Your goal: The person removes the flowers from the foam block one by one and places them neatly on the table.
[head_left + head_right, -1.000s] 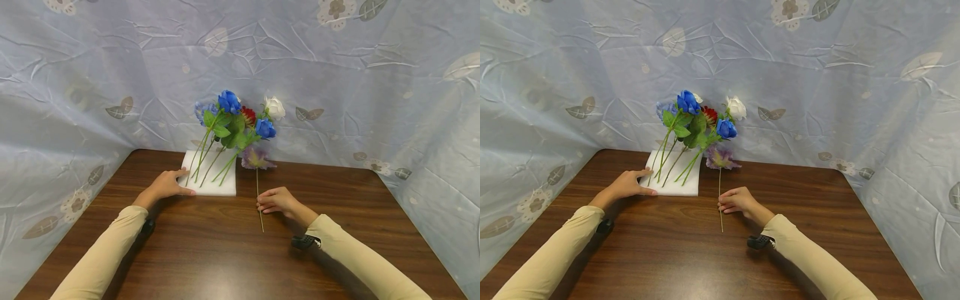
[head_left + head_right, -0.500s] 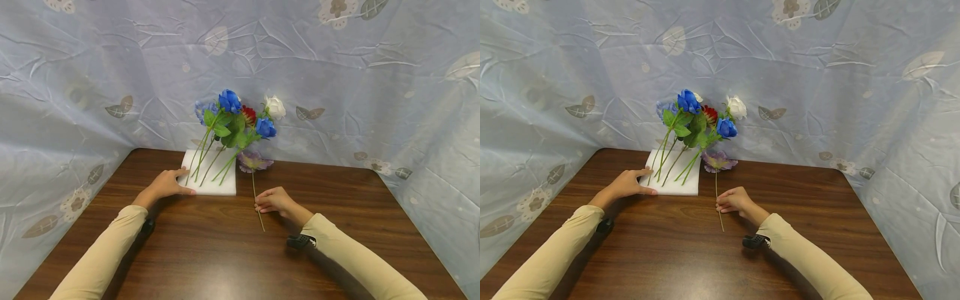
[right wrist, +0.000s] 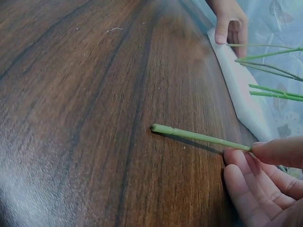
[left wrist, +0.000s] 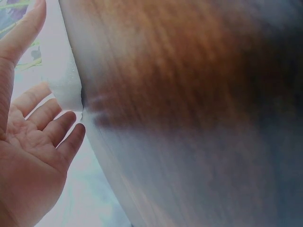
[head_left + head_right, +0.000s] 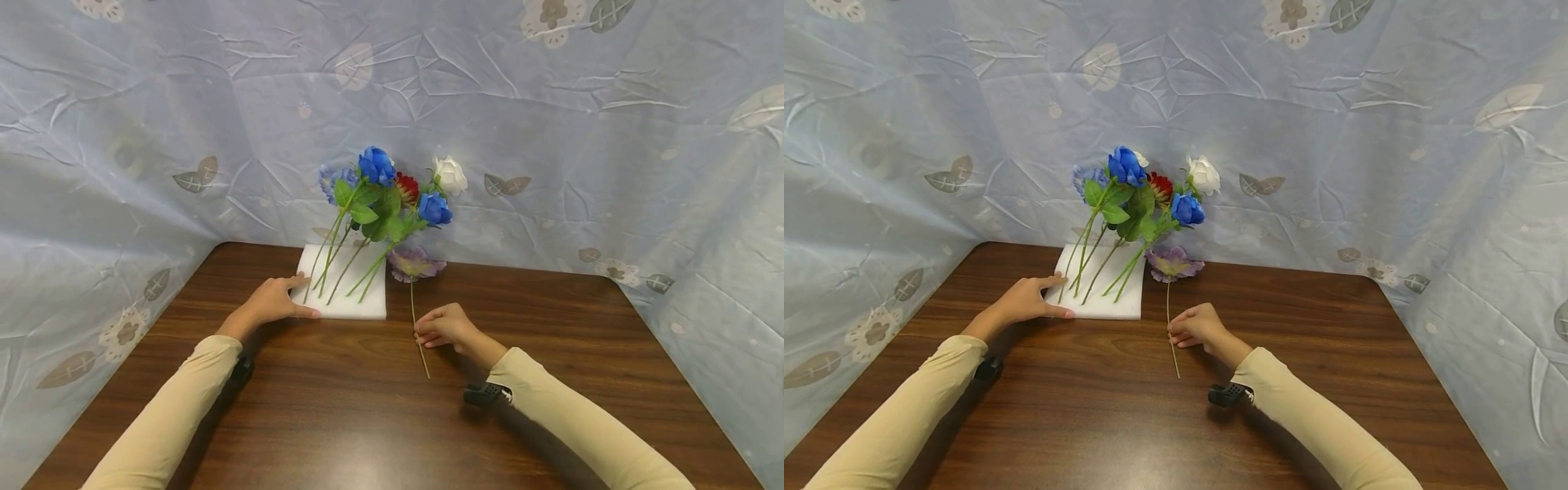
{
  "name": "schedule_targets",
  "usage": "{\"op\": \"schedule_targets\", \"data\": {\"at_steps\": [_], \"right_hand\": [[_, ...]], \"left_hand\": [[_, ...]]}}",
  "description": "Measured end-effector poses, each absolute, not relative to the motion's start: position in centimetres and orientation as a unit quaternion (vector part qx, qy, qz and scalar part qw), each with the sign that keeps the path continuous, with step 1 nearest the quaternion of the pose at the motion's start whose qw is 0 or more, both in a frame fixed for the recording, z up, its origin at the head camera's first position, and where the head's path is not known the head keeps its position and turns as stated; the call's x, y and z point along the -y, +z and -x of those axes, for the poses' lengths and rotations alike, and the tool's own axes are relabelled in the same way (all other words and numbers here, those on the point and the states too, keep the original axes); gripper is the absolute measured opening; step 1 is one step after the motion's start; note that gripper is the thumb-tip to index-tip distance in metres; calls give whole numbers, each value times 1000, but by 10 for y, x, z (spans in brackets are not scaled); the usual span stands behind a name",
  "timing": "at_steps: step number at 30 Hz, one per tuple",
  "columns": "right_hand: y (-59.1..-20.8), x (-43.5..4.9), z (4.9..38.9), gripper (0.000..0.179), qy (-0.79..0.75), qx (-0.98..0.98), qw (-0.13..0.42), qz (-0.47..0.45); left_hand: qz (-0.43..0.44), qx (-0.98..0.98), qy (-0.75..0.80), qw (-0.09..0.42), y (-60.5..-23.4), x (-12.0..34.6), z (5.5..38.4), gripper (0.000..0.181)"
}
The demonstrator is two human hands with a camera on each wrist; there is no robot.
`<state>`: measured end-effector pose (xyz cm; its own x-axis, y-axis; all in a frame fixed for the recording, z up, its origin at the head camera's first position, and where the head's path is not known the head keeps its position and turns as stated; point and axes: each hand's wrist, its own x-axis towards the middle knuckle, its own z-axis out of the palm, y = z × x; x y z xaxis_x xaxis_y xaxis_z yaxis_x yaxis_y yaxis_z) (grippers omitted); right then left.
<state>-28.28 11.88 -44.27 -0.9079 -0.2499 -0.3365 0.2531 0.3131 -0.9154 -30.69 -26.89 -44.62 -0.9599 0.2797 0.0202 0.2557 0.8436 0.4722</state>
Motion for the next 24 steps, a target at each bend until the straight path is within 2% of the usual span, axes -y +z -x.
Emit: {"op": "schedule_targets", "data": {"at_steps": [10,24], "right_hand": [[-439,-123,287,22,-580,-790,198,16],[-407,-103,310,25,-636,-763,94,60]], "left_hand": [[-142,-960,240,19,-446,268,306,101],[-141,-959,245,21,-445,268,306,101]]}}
